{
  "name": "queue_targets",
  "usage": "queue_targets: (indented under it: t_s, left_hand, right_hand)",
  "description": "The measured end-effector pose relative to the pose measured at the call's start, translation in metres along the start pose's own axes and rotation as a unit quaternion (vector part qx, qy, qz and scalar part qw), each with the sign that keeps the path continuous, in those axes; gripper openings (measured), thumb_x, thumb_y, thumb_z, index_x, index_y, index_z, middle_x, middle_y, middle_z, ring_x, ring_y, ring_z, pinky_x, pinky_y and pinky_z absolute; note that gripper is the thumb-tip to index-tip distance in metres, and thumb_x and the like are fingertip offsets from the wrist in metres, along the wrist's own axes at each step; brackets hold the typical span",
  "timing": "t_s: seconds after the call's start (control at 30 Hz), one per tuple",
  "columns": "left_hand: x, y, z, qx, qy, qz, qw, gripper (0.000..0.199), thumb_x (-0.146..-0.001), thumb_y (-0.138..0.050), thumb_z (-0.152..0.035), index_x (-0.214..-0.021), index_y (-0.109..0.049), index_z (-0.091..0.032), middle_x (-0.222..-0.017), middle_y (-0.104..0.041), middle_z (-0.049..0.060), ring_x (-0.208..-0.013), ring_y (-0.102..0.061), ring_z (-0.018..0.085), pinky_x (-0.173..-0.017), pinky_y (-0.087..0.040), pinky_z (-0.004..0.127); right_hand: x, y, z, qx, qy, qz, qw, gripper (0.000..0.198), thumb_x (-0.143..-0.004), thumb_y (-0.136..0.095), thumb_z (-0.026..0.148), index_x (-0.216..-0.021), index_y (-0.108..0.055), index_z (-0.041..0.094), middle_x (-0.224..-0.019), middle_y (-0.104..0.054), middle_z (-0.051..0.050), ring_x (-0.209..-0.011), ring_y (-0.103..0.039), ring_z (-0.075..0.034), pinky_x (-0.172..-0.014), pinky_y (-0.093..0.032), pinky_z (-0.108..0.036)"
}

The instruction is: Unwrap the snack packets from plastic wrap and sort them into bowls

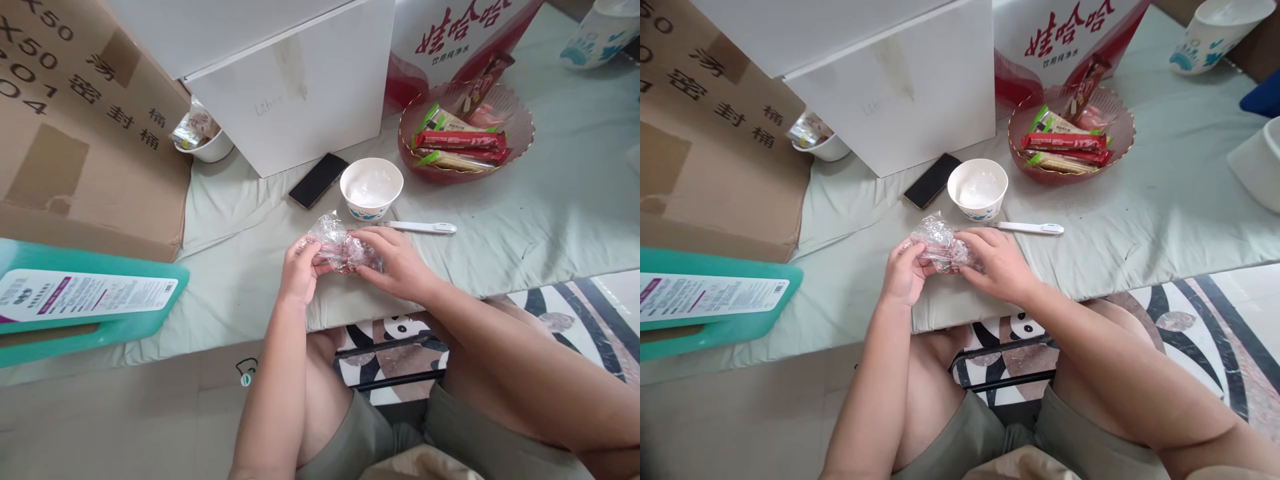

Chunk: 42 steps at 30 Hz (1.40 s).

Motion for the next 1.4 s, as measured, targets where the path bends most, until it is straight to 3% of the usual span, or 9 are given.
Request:
queue_targets:
  t_s: [0.23, 0.4, 0.6, 0.73, 0.8, 0.9, 1.07, 1.2, 1.4]
  left_hand:
    - [-0.01, 0.002, -0.001, -0.035, 0.007, -0.061, 0.998, 0.023, -0.06, -0.069, -0.03, -0.075, -0.058, -0.017, -0.062, -0.061, -0.003, -0.049, -0.061, 0.011, -0.041, -0.043, 0.018]
    - [-0.015, 0.018, -0.005, -0.056, -0.029, -0.118, 0.991, 0.02, -0.058, -0.065, -0.031, -0.07, -0.057, -0.018, -0.061, -0.062, -0.003, -0.052, -0.063, 0.012, -0.04, -0.04, 0.017]
    - [-0.017, 0.057, -0.009, -0.12, 0.012, -0.178, 0.977, 0.016, -0.057, -0.061, -0.03, -0.066, -0.057, -0.017, -0.065, -0.063, 0.001, -0.055, -0.065, 0.014, -0.039, -0.033, 0.018]
    - [-0.017, 0.067, -0.005, -0.247, -0.118, -0.24, 0.931, 0.033, -0.067, -0.062, -0.029, -0.098, -0.066, -0.019, -0.1, -0.071, 0.007, -0.076, -0.07, 0.018, -0.054, -0.049, 0.025]
    - [-0.016, 0.062, -0.003, -0.329, -0.221, -0.218, 0.892, 0.038, -0.072, -0.065, -0.029, -0.109, -0.067, -0.022, -0.121, -0.067, 0.01, -0.105, -0.068, 0.023, -0.083, -0.057, 0.034]
    - [-0.016, 0.05, 0.001, -0.44, -0.287, -0.111, 0.844, 0.025, -0.074, -0.071, -0.03, -0.098, -0.073, -0.022, -0.136, -0.06, 0.011, -0.131, -0.056, 0.029, -0.113, -0.043, 0.044]
    - [-0.015, 0.044, 0.004, -0.434, -0.327, -0.094, 0.834, 0.01, -0.082, -0.067, -0.025, -0.079, -0.075, -0.021, -0.128, -0.066, 0.008, -0.121, -0.063, 0.025, -0.108, -0.048, 0.042]
    - [-0.008, 0.047, 0.0, -0.391, -0.375, -0.1, 0.834, 0.016, -0.085, -0.067, -0.032, -0.088, -0.078, -0.021, -0.124, -0.068, 0.008, -0.119, -0.063, 0.023, -0.108, -0.048, 0.042]
    - [0.009, 0.044, -0.009, -0.29, -0.372, -0.102, 0.876, 0.021, -0.084, -0.069, -0.04, -0.074, -0.073, -0.021, -0.108, -0.073, 0.006, -0.11, -0.067, 0.022, -0.105, -0.049, 0.04]
  right_hand:
    - [-0.001, 0.01, -0.018, -0.031, -0.042, 0.032, 0.998, 0.018, -0.09, -0.057, 0.026, -0.1, -0.071, 0.02, -0.078, -0.059, -0.005, -0.078, -0.058, -0.021, -0.074, -0.048, -0.036]
    - [0.0, 0.024, -0.023, -0.033, -0.066, -0.053, 0.996, 0.009, -0.082, -0.055, 0.02, -0.085, -0.064, 0.021, -0.087, -0.063, -0.005, -0.083, -0.059, -0.022, -0.077, -0.046, -0.035]
    - [0.004, 0.051, -0.053, 0.064, -0.105, -0.1, 0.987, 0.007, -0.071, -0.056, 0.017, -0.072, -0.054, 0.024, -0.083, -0.062, -0.005, -0.083, -0.06, -0.024, -0.077, -0.047, -0.038]
    - [0.006, 0.056, -0.057, 0.108, -0.13, -0.241, 0.956, 0.012, -0.076, -0.05, 0.016, -0.081, -0.056, 0.025, -0.084, -0.063, -0.006, -0.083, -0.061, -0.024, -0.077, -0.048, -0.04]
    - [0.006, 0.052, -0.049, 0.103, -0.101, -0.262, 0.954, 0.013, -0.082, -0.049, 0.021, -0.091, -0.058, 0.024, -0.09, -0.066, -0.008, -0.087, -0.062, -0.026, -0.08, -0.048, -0.042]
    - [0.002, 0.036, -0.034, 0.118, -0.034, -0.16, 0.979, 0.03, -0.086, -0.055, 0.03, -0.114, -0.061, 0.022, -0.111, -0.069, -0.013, -0.103, -0.062, -0.029, -0.09, -0.046, -0.045]
    - [0.001, 0.015, -0.029, 0.195, -0.026, -0.013, 0.98, 0.033, -0.09, -0.056, 0.026, -0.121, -0.065, 0.021, -0.104, -0.073, -0.01, -0.103, -0.063, -0.03, -0.097, -0.038, -0.047]
    - [0.001, 0.021, -0.029, 0.173, -0.008, -0.056, 0.983, 0.022, -0.097, -0.051, 0.028, -0.098, -0.073, 0.025, -0.103, -0.074, -0.007, -0.097, -0.065, -0.024, -0.093, -0.039, -0.043]
    - [0.005, 0.041, -0.009, 0.133, -0.027, -0.148, 0.98, 0.013, -0.091, -0.056, 0.028, -0.086, -0.068, 0.03, -0.104, -0.074, -0.006, -0.127, -0.057, -0.033, -0.103, -0.037, -0.053]
Point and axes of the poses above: each hand's wrist, its own x-axis away from the middle knuckle, its own y-axis out of the back of the hand, z = x × y, the point moved 1 cm from there along -x, towards the middle knuckle
